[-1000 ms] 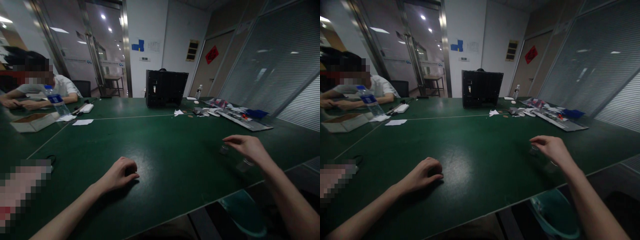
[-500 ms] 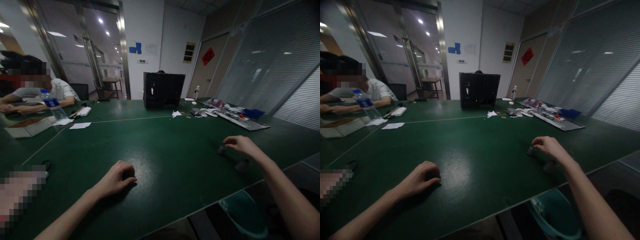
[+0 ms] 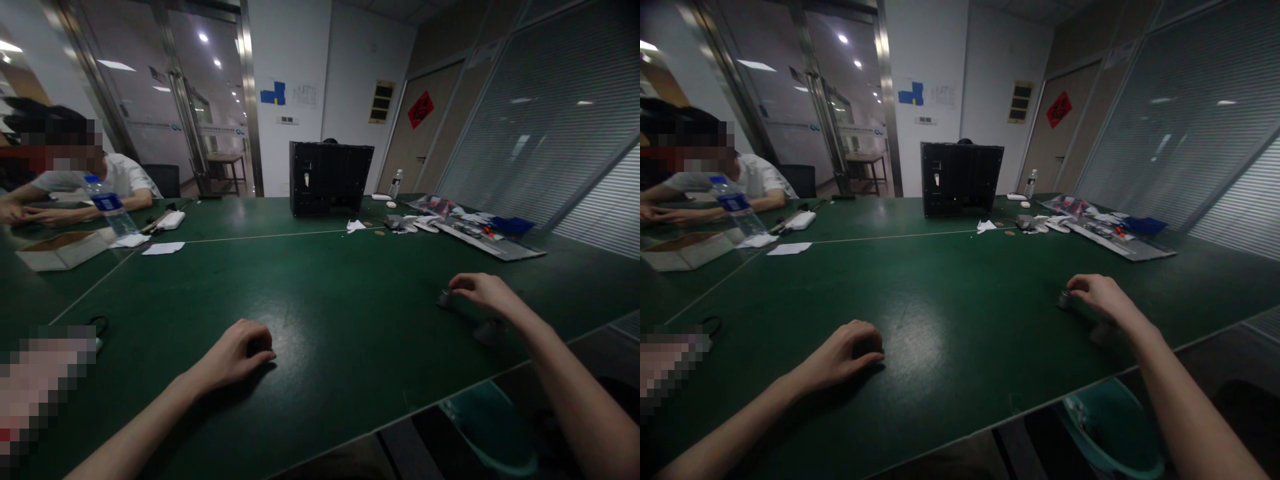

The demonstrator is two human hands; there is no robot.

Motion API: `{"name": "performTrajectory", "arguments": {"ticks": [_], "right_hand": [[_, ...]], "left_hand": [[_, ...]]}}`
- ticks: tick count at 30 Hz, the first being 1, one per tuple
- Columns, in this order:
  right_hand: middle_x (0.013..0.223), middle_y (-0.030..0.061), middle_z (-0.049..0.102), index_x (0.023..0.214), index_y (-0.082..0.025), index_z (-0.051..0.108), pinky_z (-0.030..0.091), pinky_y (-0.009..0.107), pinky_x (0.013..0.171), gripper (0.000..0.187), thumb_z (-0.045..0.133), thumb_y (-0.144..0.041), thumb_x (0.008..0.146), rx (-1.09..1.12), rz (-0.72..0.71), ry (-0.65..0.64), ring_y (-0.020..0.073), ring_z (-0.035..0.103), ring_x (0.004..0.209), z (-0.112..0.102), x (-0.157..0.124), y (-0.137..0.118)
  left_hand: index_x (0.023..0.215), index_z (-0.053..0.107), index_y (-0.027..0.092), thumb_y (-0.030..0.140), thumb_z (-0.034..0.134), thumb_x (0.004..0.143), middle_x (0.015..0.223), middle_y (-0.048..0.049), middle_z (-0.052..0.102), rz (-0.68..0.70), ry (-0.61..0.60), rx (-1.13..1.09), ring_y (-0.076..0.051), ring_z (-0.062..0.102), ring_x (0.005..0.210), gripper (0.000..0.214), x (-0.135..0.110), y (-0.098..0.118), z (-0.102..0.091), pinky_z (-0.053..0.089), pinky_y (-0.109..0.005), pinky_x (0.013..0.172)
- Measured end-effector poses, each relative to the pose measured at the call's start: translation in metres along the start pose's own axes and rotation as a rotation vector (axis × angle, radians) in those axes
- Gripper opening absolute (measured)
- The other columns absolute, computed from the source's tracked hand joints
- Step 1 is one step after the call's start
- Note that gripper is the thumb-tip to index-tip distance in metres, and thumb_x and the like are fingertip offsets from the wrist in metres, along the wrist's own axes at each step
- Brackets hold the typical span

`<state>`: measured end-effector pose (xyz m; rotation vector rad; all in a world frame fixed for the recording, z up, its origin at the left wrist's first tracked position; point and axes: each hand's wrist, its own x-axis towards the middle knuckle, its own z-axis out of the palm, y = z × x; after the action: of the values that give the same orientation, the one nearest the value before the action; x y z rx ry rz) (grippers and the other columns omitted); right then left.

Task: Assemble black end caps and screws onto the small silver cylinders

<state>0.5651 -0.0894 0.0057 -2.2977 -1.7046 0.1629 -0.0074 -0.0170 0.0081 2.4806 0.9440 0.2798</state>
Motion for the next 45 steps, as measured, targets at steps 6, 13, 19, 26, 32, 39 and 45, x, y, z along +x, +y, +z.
{"name": "performTrajectory", "arguments": {"ticks": [6,13,19,26,32,39,45], "right_hand": [[0.097,0.0083,0.069,0.091,-0.021,0.066,0.048,0.041,0.076,0.025,0.052,-0.033,0.075,-0.032,-0.012,0.05,0.0295,0.065,0.088,-0.003,0.004,0.01],[0.087,0.0077,0.07,0.087,-0.019,0.067,0.048,0.034,0.07,0.025,0.054,-0.034,0.071,-0.056,0.005,-0.046,0.0254,0.066,0.079,0.004,0.014,0.005],[0.087,0.0073,0.07,0.086,-0.02,0.068,0.049,0.035,0.072,0.026,0.056,-0.034,0.069,0.0,0.007,-0.073,0.0258,0.066,0.082,0.004,0.016,0.009],[0.093,0.0091,0.071,0.084,-0.02,0.07,0.05,0.038,0.078,0.025,0.062,-0.035,0.065,0.066,0.049,-0.186,0.0282,0.066,0.088,0.004,0.02,0.014],[0.099,0.0112,0.07,0.096,-0.019,0.064,0.051,0.038,0.083,0.037,0.065,-0.033,0.061,0.14,0.052,-0.197,0.0284,0.066,0.092,0.004,0.016,0.019],[0.102,0.0172,0.068,0.097,-0.023,0.065,0.051,0.045,0.071,0.047,0.067,-0.051,0.061,0.011,0.198,-0.072,0.0369,0.065,0.088,-0.002,-0.029,0.043],[0.08,0.018,0.07,0.079,-0.024,0.069,0.05,0.043,0.059,0.024,0.071,-0.036,0.058,0.025,0.135,-0.112,0.0355,0.067,0.071,0.013,-0.058,0.041]], "left_hand": [[0.088,0.062,0.018,0.043,0.055,0.085,0.087,-0.0034,0.063,-0.003,-0.014,-0.013,-0.019,0.056,0.083,0.026,0.0,0.0,0.0,0.043,-0.031,0.079],[0.088,0.062,0.018,0.046,0.053,0.085,0.088,-0.0043,0.063,-0.007,-0.012,-0.014,-0.019,0.056,0.082,0.03,0.0,0.0,0.001,0.043,-0.031,0.078],[0.088,0.063,0.018,0.042,0.054,0.085,0.087,-0.0036,0.063,-0.008,0.002,-0.013,-0.019,0.056,0.081,0.026,0.0,0.001,0.0,0.043,-0.031,0.077],[0.088,0.063,0.018,0.044,0.054,0.085,0.086,-0.0038,0.064,-0.004,-0.007,-0.014,-0.02,0.057,0.082,0.028,0.0,0.001,0.0,0.043,-0.032,0.078],[0.088,0.063,0.018,0.043,0.055,0.084,0.087,-0.0043,0.064,-0.006,0.005,-0.02,-0.02,0.057,0.083,0.027,-0.001,0.001,0.0,0.044,-0.032,0.079],[0.088,0.062,0.017,0.042,0.054,0.085,0.087,-0.004,0.064,0.002,-0.001,-0.016,-0.019,0.057,0.082,0.026,0.0,0.001,0.0,0.043,-0.032,0.079],[0.088,0.062,0.017,0.044,0.053,0.085,0.087,-0.0045,0.063,0.002,-0.018,-0.016,-0.019,0.056,0.081,0.028,0.0,0.001,0.0,0.043,-0.031,0.077]]}}
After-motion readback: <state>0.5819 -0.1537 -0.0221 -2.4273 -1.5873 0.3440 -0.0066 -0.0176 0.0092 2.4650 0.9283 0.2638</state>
